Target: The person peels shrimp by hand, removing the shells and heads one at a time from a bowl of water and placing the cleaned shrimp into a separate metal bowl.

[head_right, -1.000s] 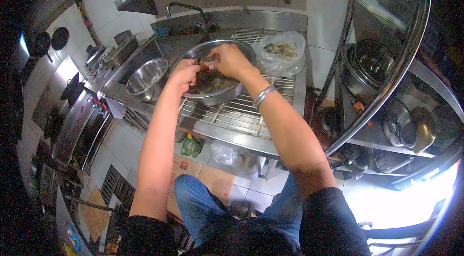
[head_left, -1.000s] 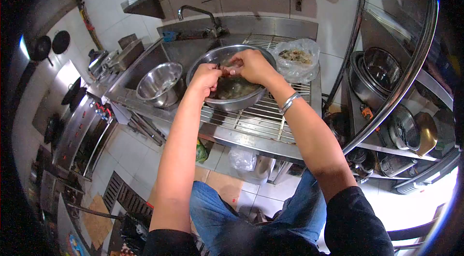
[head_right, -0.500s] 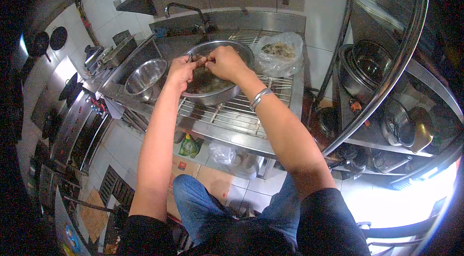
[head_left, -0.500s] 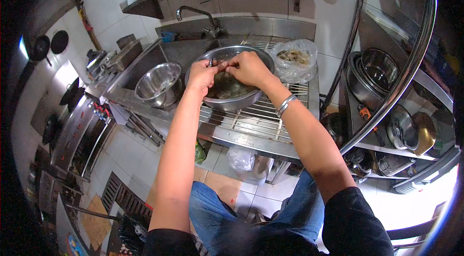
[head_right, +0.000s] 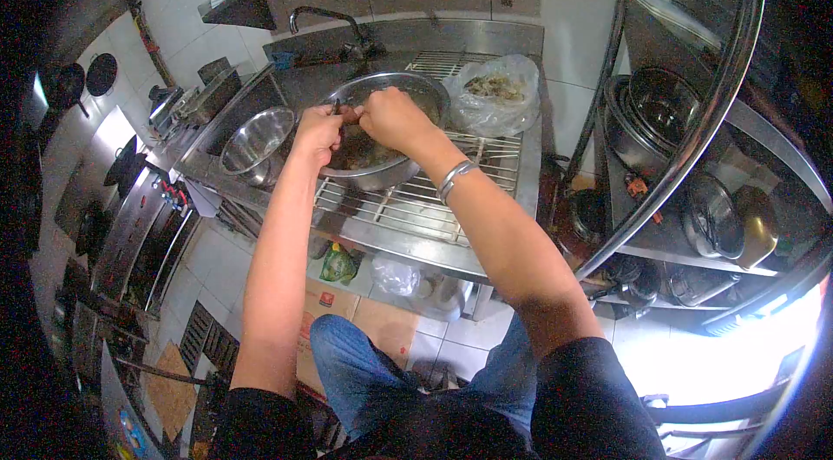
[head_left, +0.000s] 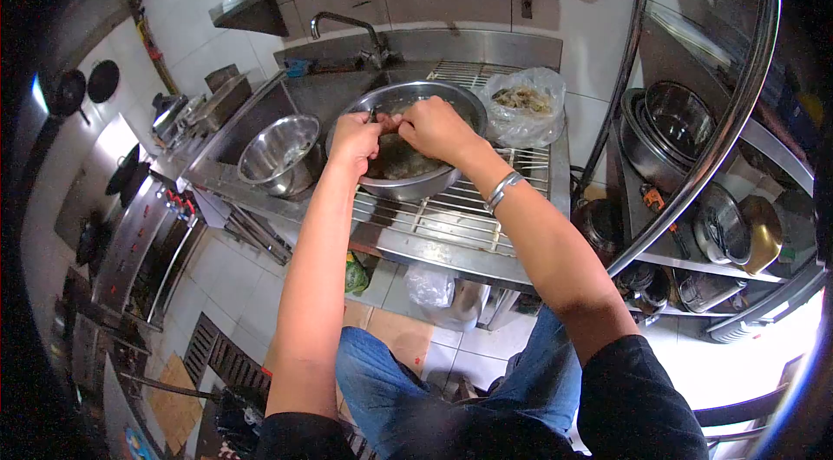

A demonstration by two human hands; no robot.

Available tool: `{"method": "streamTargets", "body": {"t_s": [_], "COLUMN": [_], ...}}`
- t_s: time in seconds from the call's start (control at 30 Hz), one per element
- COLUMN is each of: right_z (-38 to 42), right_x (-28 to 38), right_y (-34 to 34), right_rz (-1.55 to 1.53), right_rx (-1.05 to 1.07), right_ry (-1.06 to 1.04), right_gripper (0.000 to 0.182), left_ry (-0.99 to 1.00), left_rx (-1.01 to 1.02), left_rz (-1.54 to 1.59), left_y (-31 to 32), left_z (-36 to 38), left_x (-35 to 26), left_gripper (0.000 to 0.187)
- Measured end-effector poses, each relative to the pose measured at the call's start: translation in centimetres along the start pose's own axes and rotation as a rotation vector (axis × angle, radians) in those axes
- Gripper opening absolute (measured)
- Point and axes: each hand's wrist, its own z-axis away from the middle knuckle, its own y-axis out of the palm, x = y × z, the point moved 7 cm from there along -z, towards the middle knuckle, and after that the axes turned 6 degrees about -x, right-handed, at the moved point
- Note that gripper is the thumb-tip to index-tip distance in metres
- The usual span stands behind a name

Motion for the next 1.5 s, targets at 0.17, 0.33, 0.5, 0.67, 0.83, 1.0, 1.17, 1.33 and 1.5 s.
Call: {"method": "streamTargets", "body": {"t_s": [0.17, 0.33, 0.5, 0.67, 0.83, 1.0, 1.17, 1.33, 1.5], "right_z": [0.2, 0.0, -0.1, 0.2, 0.9, 0.5, 0.4, 0.3, 0.2], "right_x": [-0.1, -0.4, -1.8, -4.4, -4.5, -5.4, -5.2, -5.8, -4.6], "right_y": [-0.7, -0.6, -0.8, 1.9, 2.8, 2.9, 1.7, 1.2, 1.6], "right_rz": [-0.123, -0.121, -0.236, -0.611, -0.619, -0.549, -0.850, -0.710, -0.530], "right_rx": [0.009, 0.026, 0.006, 0.179, 0.329, 0.266, 0.122, 0.076, 0.157], "right_ry": [0.005, 0.014, 0.141, 0.454, 0.539, 0.518, 0.543, 0.614, 0.412], "right_gripper": [0.020, 0.020, 0.019, 0.019, 0.021, 0.014, 0.010, 0.012, 0.013], "left_ry": [-0.008, -0.007, -0.105, -0.158, -0.149, -0.117, -0.083, -0.060, -0.044], "left_rx": [0.042, 0.083, 0.176, 0.286, 0.310, 0.141, 0.042, 0.062, 0.047], "left_rz": [0.076, 0.057, 0.177, 0.248, 0.209, 0.181, 0.153, 0.133, 0.064], "left_y": [0.1, 0.0, 0.6, 1.5, 1.7, 0.7, 0.4, 0.3, 0.7], "left_z": [0.3, 0.0, -0.1, 0.9, 1.3, 0.4, 0.5, 0.4, 0.9], "left_x": [-0.2, 0.0, 0.4, -0.2, -0.5, 0.1, -0.2, -0.1, -0.4], "left_gripper": [0.020, 0.014, 0.007, 0.011, 0.016, 0.018, 0.016, 0.014, 0.010]}}
